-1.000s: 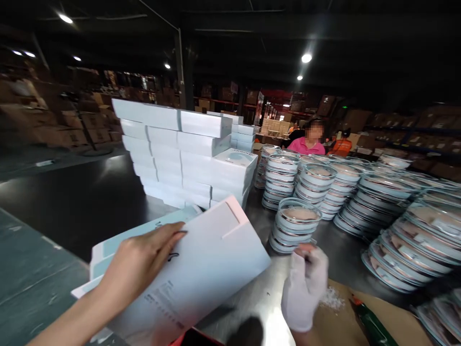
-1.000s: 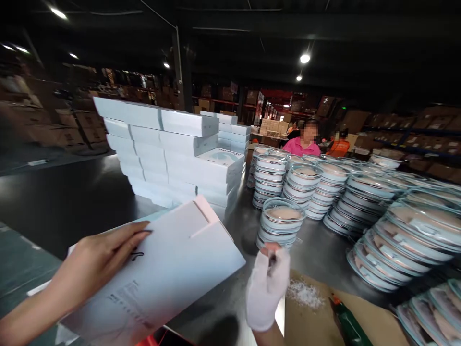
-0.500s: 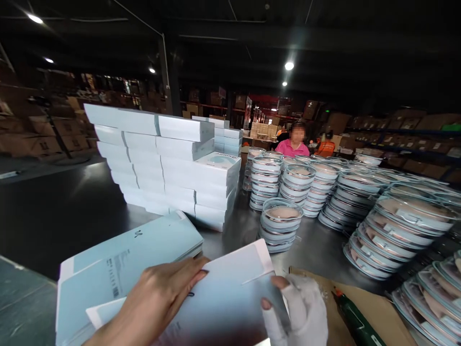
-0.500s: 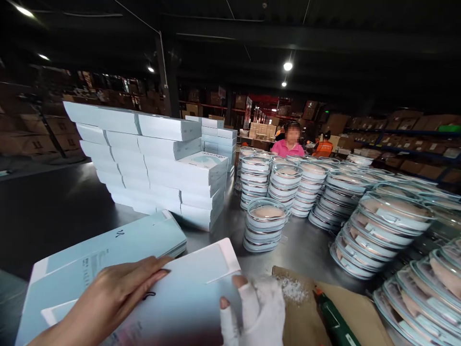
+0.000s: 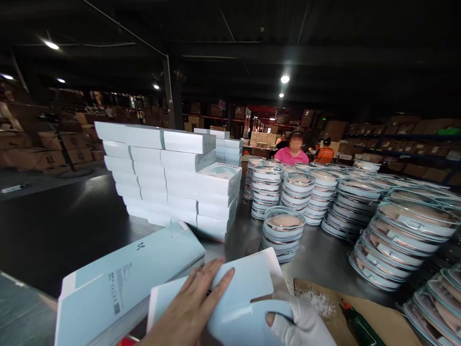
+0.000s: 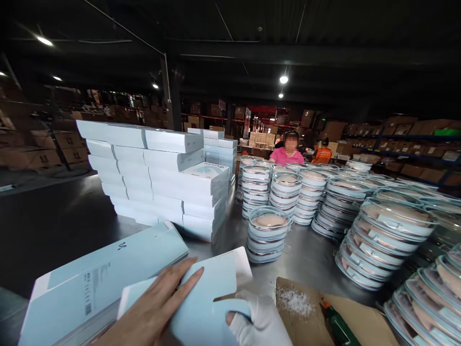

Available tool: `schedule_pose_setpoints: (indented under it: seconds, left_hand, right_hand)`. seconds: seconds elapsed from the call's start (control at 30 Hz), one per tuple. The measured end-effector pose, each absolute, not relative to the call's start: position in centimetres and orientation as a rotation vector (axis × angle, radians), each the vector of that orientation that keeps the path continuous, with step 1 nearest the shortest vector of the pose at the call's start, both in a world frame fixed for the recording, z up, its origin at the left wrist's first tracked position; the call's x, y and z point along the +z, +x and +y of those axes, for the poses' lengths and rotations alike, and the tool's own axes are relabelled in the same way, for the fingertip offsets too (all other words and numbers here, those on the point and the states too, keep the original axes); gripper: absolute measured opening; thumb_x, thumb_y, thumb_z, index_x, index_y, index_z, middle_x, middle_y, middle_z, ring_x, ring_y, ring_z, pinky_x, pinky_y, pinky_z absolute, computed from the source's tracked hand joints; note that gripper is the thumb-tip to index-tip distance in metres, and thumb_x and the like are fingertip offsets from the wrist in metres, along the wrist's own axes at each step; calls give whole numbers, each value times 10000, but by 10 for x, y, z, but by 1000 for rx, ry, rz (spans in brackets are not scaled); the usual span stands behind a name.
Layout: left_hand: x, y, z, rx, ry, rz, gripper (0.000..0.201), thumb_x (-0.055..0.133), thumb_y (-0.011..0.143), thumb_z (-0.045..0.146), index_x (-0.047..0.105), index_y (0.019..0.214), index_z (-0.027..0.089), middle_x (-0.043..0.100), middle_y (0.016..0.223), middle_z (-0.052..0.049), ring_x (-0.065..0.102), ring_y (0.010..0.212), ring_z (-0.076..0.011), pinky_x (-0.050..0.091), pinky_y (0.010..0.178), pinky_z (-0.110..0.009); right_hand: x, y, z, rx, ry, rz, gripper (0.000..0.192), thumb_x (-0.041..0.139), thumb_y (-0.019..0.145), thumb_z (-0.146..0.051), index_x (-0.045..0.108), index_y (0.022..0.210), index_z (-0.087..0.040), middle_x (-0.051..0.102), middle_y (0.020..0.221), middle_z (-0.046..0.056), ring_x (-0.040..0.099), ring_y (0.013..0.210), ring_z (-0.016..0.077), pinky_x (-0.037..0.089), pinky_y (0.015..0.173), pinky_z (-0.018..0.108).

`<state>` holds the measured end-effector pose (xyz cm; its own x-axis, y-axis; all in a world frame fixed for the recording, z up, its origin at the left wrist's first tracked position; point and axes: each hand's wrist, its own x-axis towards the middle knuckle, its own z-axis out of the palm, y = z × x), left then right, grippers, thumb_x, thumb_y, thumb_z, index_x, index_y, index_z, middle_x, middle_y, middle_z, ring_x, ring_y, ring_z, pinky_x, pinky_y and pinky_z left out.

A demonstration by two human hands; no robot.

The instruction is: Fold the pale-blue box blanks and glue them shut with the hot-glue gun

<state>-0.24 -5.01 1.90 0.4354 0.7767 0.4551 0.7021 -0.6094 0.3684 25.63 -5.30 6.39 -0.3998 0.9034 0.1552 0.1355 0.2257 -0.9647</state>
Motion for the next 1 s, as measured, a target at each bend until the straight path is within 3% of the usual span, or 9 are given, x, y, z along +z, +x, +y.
schedule_pose_setpoints:
  seconds: [0.07, 0.13, 0.2, 0.27, 0.4, 0.5, 0.67, 0.8, 1.0]
  left_hand:
    - [27, 7, -47, 711, 2325, 1270, 1158, 938, 541, 333, 412, 1572, 279, 476, 1594, -183, 501, 1388, -484, 448, 1121, -588]
    - [40, 12, -39, 670, 2008, 1156, 781, 866, 631, 335, 655, 1377, 242, 745, 1307, -125, 699, 1146, -425, 574, 983, -520]
    - [50, 11, -25, 817, 1709, 1077, 423, 785, 727, 372, 770, 1112, 197, 832, 982, -66, 768, 902, -353, 633, 815, -443]
    - [49, 9, -9, 1046, 1511, 1105, 425, 731, 781, 451, 730, 1095, 165, 822, 987, -88, 761, 917, -346, 631, 785, -430]
    - [17, 17, 3, 1302, 1433, 1214, 700, 726, 772, 535, 539, 1335, 163, 701, 1302, -163, 630, 1243, -386, 544, 1006, -507]
    - [-10, 25, -4, 1318, 1462, 1192, 862, 805, 680, 591, 489, 1373, 189, 687, 1275, -161, 637, 1216, -388, 541, 1010, -510]
    - [-2, 21, -17, 1557, 1618, 1018, 822, 539, 833, 802, 483, 1417, 227, 540, 1459, -175, 541, 1334, -379, 499, 1079, -504]
    - [27, 22, -18, 1444, 1643, 1063, 553, 409, 982, 668, 667, 1193, 226, 526, 1516, -129, 483, 1404, -375, 416, 1161, -504]
    - [23, 13, -27, 1534, 1509, 1033, 540, 538, 981, 534, 380, 1447, 313, 439, 1596, -117, 497, 1422, -317, 531, 1055, -439]
  right_hand:
    - [84, 256, -46, 1010, -1065, -1936, 249, 544, 931, -387, 765, 901, -278, 773, 890, 37, 712, 814, 231, 563, 805, 355]
    - [96, 259, -36, 596, -1119, -2029, 186, 561, 921, -319, 726, 870, -251, 743, 788, 21, 694, 740, 209, 561, 756, 330]
    - [97, 265, -28, 129, -1062, -1866, 147, 634, 897, -325, 707, 991, -239, 753, 962, 57, 708, 922, 243, 555, 877, 376]
    - [90, 272, -23, -65, -990, -1596, 360, 646, 918, -350, 621, 1263, -249, 664, 1303, 113, 615, 1232, 286, 453, 1089, 472]
    - [54, 272, -15, 273, -1029, -1549, 677, 528, 1001, -434, 230, 1601, -336, 312, 1669, 108, 314, 1528, 316, 224, 1233, 618]
    - [28, 256, -10, 364, -1022, -1645, 665, 504, 1020, -427, 190, 1606, -419, 135, 1732, 31, 149, 1583, 290, 175, 1256, 596]
    - [18, 229, -18, 526, -929, -1527, 421, 499, 1015, -461, 579, 1411, -341, 378, 1650, 58, 418, 1479, 291, 352, 1213, 475]
    - [28, 211, -29, 814, -990, -1206, 652, 511, 987, -540, 318, 1575, -333, 348, 1663, 83, 381, 1501, 287, 323, 1220, 521]
    - [42, 201, -44, 879, -943, -1180, 777, 502, 981, -500, 56, 1611, -410, 199, 1717, 24, 205, 1571, 224, 128, 1259, 547]
